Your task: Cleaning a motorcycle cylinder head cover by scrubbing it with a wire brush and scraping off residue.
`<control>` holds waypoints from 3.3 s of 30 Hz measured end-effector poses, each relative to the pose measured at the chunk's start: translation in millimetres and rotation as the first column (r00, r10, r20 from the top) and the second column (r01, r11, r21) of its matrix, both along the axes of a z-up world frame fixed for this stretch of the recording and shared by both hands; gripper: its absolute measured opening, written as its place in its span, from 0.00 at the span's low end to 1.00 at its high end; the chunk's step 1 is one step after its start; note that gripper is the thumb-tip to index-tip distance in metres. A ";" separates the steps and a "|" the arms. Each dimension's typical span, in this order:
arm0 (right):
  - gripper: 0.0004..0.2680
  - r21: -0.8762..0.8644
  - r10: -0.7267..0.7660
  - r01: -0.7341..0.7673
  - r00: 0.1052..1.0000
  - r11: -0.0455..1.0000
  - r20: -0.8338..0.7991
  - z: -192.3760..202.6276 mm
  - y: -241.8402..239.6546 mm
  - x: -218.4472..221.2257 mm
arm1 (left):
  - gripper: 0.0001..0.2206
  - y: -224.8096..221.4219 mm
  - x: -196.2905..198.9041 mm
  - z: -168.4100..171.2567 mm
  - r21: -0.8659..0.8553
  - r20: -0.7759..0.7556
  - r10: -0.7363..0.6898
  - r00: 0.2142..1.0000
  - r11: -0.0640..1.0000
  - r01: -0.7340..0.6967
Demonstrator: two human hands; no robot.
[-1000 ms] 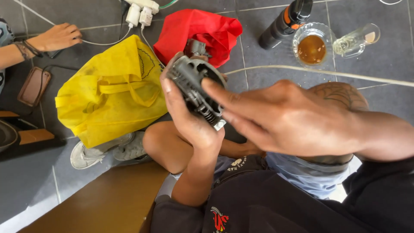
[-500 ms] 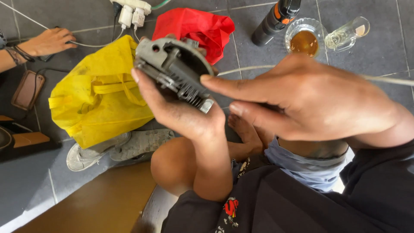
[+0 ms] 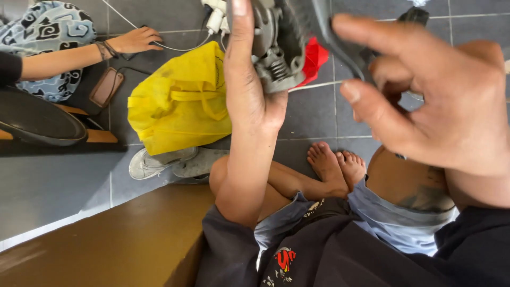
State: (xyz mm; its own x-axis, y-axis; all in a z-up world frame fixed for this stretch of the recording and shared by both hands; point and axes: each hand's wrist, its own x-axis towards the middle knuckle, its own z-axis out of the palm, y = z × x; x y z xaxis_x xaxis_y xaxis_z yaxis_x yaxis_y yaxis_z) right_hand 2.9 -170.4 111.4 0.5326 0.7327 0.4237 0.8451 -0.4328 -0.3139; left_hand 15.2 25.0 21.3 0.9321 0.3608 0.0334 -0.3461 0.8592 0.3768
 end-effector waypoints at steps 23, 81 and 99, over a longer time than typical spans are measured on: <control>0.12 -0.043 0.197 -0.216 0.943 0.975 -0.269 -48.8 46.2 63.8 | 0.25 22.2 -13.1 -45.9 0.001 -0.164 0.089 0.982 0.996 -0.090; 0.15 -0.241 -0.038 -0.020 0.972 0.970 -0.231 -52.8 6.0 0.0 | 0.23 -30.9 -31.0 -43.6 0.670 -0.224 0.672 0.706 0.632 -0.389; 0.14 -0.073 0.093 -0.110 0.973 0.991 -0.211 -40.0 -2.1 8.2 | 0.14 -43.3 -9.4 -50.7 0.592 -0.173 0.649 0.741 0.670 -0.448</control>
State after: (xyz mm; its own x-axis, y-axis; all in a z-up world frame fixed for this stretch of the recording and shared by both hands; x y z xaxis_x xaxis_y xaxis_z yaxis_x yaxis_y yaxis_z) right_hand 11.2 -172.5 71.4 0.5234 0.8155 0.2471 0.8064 -0.3803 -0.4528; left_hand 5.8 -18.3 -29.4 0.5453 0.8346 0.0784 -0.4531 0.2148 0.8652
